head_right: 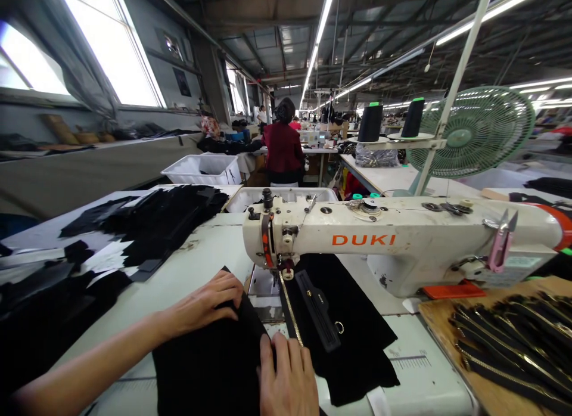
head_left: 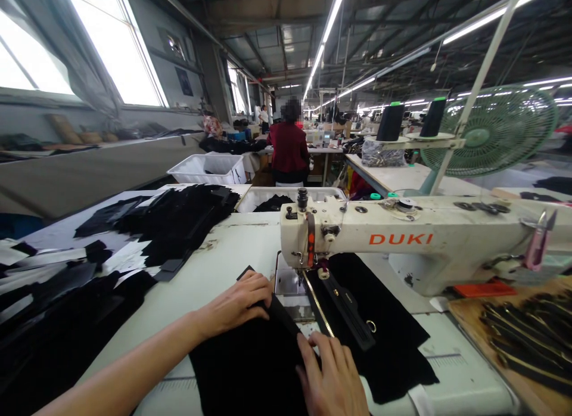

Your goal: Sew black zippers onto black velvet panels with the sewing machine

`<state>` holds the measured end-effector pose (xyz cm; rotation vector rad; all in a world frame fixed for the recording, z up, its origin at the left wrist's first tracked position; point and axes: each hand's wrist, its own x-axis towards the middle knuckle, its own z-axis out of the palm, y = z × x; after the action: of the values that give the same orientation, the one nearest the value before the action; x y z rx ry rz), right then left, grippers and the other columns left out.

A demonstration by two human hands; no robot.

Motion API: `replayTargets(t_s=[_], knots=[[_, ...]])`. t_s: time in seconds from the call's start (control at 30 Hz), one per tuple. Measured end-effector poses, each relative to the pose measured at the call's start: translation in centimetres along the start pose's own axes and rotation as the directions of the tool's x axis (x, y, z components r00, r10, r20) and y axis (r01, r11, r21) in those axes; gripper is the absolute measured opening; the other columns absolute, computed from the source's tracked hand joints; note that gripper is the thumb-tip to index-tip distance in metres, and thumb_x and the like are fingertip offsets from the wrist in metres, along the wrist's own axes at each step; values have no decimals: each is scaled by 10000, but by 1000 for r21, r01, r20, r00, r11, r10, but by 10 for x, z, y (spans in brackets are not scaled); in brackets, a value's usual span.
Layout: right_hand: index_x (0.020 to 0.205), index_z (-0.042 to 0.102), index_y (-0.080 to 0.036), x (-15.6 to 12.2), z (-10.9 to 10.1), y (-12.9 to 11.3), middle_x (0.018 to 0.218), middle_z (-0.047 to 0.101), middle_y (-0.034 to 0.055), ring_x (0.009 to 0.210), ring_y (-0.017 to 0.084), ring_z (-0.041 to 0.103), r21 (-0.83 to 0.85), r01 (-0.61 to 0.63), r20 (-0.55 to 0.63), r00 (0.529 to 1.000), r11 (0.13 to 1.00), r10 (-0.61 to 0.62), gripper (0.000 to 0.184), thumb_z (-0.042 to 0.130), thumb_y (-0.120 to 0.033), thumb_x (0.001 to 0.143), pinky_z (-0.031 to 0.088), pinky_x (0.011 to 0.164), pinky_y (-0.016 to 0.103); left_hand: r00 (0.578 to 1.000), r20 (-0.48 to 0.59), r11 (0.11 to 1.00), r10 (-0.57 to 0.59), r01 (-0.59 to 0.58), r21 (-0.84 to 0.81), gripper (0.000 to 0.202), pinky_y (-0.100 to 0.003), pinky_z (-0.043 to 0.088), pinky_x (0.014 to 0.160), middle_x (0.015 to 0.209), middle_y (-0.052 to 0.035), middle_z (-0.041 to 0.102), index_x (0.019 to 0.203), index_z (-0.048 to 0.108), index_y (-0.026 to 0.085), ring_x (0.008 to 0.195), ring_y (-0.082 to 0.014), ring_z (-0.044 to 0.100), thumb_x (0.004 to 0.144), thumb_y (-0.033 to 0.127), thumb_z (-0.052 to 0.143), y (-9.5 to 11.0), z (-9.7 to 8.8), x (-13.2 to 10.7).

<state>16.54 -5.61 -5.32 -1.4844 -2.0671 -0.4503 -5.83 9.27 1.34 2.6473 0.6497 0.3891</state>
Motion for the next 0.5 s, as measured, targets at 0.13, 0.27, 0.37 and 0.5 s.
replayTargets(t_s=[0.13, 0.27, 0.37, 0.5], knots=[[1247, 594, -191, -1, 5, 2, 1082, 677, 101, 938, 281, 654, 48, 15, -36, 999, 999, -14, 405, 551, -61, 865, 524, 800, 398, 998, 34, 998, 62, -63, 28, 143, -378, 380, 948, 994, -61, 631, 959, 550, 220, 960, -230, 564, 1035, 281, 445, 4, 1, -4], [978, 605, -215, 6, 1, 5, 1030, 679, 69, 912, 240, 660, 238, -9, 7, 1000, 971, 7, 264, 488, -22, 842, 537, 772, 321, 998, 38, 997, 56, -59, 59, 170, -350, 404, 879, 979, -63, 629, 1058, 515, 226, 911, -223, 575, 1025, 193, 352, 19, -6, -15], [997, 556, -231, 9, -8, 6, 911, 670, 57, 790, 208, 671, 305, -35, 41, 999, 952, 24, 276, 391, -42, 885, 529, 690, 265, 1000, 18, 995, -6, 4, 97, 162, -319, 398, 747, 851, -28, 608, 985, 502, 236, 784, -212, 570, 1018, 178, 354, 33, -20, -25], [1013, 479, -244, 10, -14, 0, 737, 635, 8, 559, 196, 648, 345, -170, 104, 984, 923, 143, 200, 308, -146, 980, 450, 497, 257, 995, 27, 989, -101, 97, 109, 121, -264, 393, 647, 778, 28, 608, 992, 562, 273, 680, -171, 584, 1037, 326, 463, 37, -41, -19]])
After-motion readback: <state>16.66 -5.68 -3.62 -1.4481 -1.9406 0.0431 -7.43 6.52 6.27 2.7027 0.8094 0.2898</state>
